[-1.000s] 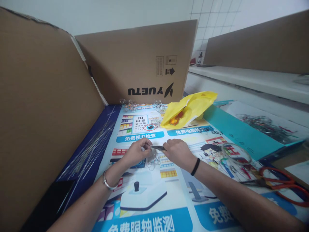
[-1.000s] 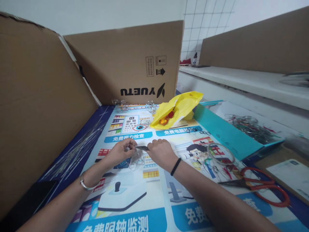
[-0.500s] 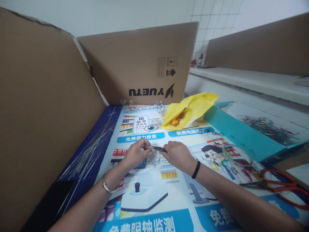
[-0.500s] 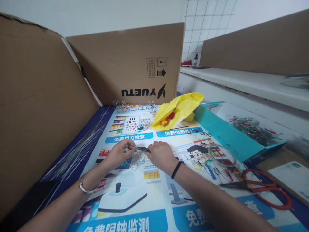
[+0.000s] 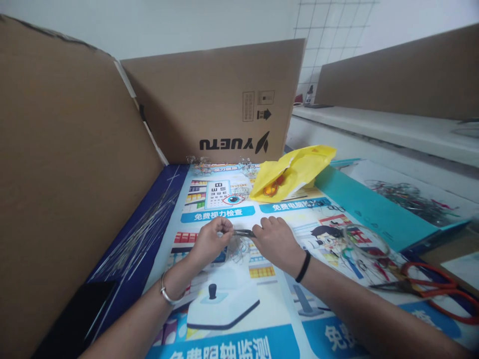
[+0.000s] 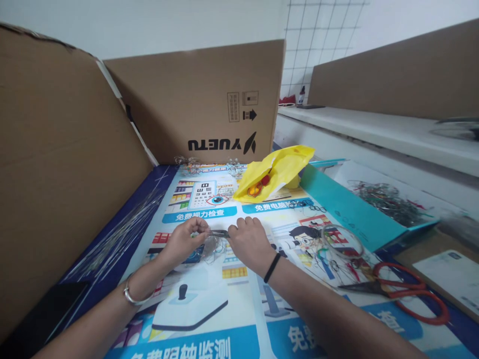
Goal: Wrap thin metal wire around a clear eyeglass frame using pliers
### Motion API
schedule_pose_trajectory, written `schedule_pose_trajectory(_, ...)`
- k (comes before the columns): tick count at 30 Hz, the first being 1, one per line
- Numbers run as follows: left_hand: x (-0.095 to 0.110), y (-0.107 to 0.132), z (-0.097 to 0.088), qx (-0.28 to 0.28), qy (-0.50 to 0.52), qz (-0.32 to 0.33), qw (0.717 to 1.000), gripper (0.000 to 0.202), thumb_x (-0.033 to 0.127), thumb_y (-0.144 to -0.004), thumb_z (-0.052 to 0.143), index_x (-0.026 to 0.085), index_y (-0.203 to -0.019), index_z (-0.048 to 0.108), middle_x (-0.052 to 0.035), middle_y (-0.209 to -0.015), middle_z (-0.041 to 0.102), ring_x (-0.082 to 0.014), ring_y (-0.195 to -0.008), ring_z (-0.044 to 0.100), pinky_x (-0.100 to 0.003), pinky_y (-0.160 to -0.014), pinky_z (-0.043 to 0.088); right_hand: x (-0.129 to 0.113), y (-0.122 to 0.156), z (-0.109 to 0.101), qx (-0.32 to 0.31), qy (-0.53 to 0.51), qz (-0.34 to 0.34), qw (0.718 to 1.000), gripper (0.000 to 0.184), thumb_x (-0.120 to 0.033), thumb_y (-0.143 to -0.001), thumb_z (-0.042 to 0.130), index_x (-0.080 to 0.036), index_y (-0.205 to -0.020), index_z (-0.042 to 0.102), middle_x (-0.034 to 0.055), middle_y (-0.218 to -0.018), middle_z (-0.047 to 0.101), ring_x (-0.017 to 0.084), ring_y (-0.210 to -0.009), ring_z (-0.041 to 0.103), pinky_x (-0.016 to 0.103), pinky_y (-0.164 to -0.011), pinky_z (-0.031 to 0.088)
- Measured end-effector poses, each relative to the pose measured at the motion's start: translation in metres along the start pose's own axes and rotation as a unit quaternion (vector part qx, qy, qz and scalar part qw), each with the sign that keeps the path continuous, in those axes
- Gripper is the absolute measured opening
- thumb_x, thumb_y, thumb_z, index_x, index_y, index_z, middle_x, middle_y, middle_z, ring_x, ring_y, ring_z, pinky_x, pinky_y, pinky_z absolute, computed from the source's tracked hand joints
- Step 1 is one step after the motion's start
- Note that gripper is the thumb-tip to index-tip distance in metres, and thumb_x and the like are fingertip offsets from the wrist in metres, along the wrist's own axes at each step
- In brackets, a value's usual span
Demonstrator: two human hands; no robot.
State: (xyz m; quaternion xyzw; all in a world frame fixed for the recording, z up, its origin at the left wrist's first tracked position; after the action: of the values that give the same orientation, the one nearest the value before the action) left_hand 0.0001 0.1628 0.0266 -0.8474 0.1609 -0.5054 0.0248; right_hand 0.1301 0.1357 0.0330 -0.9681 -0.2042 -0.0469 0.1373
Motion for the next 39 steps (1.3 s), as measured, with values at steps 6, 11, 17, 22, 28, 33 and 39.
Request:
schedule_pose_trajectory(6,-0.002,0.001,-0.004,0.028,0.01,-0.015,0.999,0.005,0.015,-0.068,0.053,0.017,-0.072,0.054,0.0003,-0.07,0.061,-0.0127,-0.068,0.057,-0.023,-0.063,0.043,-0.003,0.001,-0.002,0.027,0.016,0.0,1.0,0.018,-0.027,-0.084,0.046,-0.016,-0.081,0.059,0.0101,-0.08,0.056,0.022,-0.079,0.047,0.033,-0.067,0.024)
schedule_pose_trajectory(11,-0.004,0.002,-0.006,0.041,0.01,-0.022,0.999,0.007,0.014,-0.066,0.052,0.017,-0.072,0.054,0.0011,-0.069,0.061,-0.012,-0.065,0.056,-0.023,-0.061,0.042,-0.005,0.001,0.002,0.024,0.019,0.009,0.999,0.017,-0.026,-0.084,0.045,-0.016,-0.081,0.058,0.0102,-0.08,0.056,0.022,-0.077,0.047,0.034,-0.066,0.025)
schedule_pose_trajectory(17,-0.002,0.003,-0.009,0.068,-0.005,-0.019,0.998,0.002,0.018,-0.068,0.054,0.018,-0.07,0.053,0.0014,-0.068,0.059,-0.0119,-0.065,0.056,-0.023,-0.062,0.042,-0.006,0.001,0.006,0.025,0.023,0.023,0.999,0.015,-0.025,-0.084,0.045,-0.016,-0.082,0.057,0.0107,-0.08,0.056,0.023,-0.078,0.048,0.035,-0.065,0.027)
schedule_pose_trajectory(22,-0.002,0.004,-0.011,0.085,-0.004,-0.025,0.996,0.005,0.021,-0.067,0.056,0.018,-0.069,0.053,0.001,-0.067,0.059,-0.0125,-0.065,0.055,-0.023,-0.062,0.042,-0.006,0.0,0.011,0.012,0.029,0.027,0.999,0.016,-0.021,-0.085,0.042,-0.015,-0.082,0.057,0.0114,-0.079,0.057,0.023,-0.076,0.05,0.035,-0.064,0.029)
schedule_pose_trajectory(28,-0.004,0.001,-0.009,0.066,0.029,-0.034,0.997,0.008,0.025,-0.067,0.057,0.018,-0.068,0.052,0.0012,-0.066,0.057,-0.0114,-0.062,0.053,-0.022,-0.058,0.04,-0.002,-0.002,0.014,-0.016,0.013,0.034,0.999,0.019,-0.031,-0.085,0.045,-0.016,-0.084,0.058,0.0099,-0.081,0.059,0.022,-0.076,0.053,0.032,-0.064,0.032)
schedule_pose_trajectory(33,-0.01,-0.002,0.004,-0.012,0.09,-0.054,0.994,0.011,0.025,-0.07,0.056,0.017,-0.073,0.05,0.0036,-0.062,0.051,-0.0083,-0.055,0.048,-0.019,-0.051,0.036,0.001,-0.003,0.014,-0.025,-0.007,0.029,0.999,0.025,-0.039,-0.084,0.047,-0.017,-0.084,0.058,0.008,-0.079,0.059,0.022,-0.076,0.054,0.03,-0.064,0.033)
schedule_pose_trajectory(39,-0.012,-0.003,0.008,-0.039,0.129,-0.049,0.99,0.01,0.022,-0.069,0.057,0.017,-0.074,0.049,0.0038,-0.064,0.052,-0.0073,-0.056,0.048,-0.019,-0.052,0.036,0.001,-0.004,0.014,-0.031,-0.017,0.027,0.999,0.027,-0.041,-0.085,0.045,-0.018,-0.084,0.059,0.0074,-0.08,0.06,0.021,-0.077,0.055,0.03,-0.065,0.034)
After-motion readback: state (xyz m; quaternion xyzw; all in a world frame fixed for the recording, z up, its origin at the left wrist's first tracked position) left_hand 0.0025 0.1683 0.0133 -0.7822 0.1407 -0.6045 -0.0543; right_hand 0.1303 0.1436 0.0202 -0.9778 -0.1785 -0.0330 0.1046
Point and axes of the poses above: each hand's wrist, its own y-axis away from the middle knuckle, its own z-axis out of the palm, x = y × z, the point moved 9 cm from there along -y, towards the middle knuckle
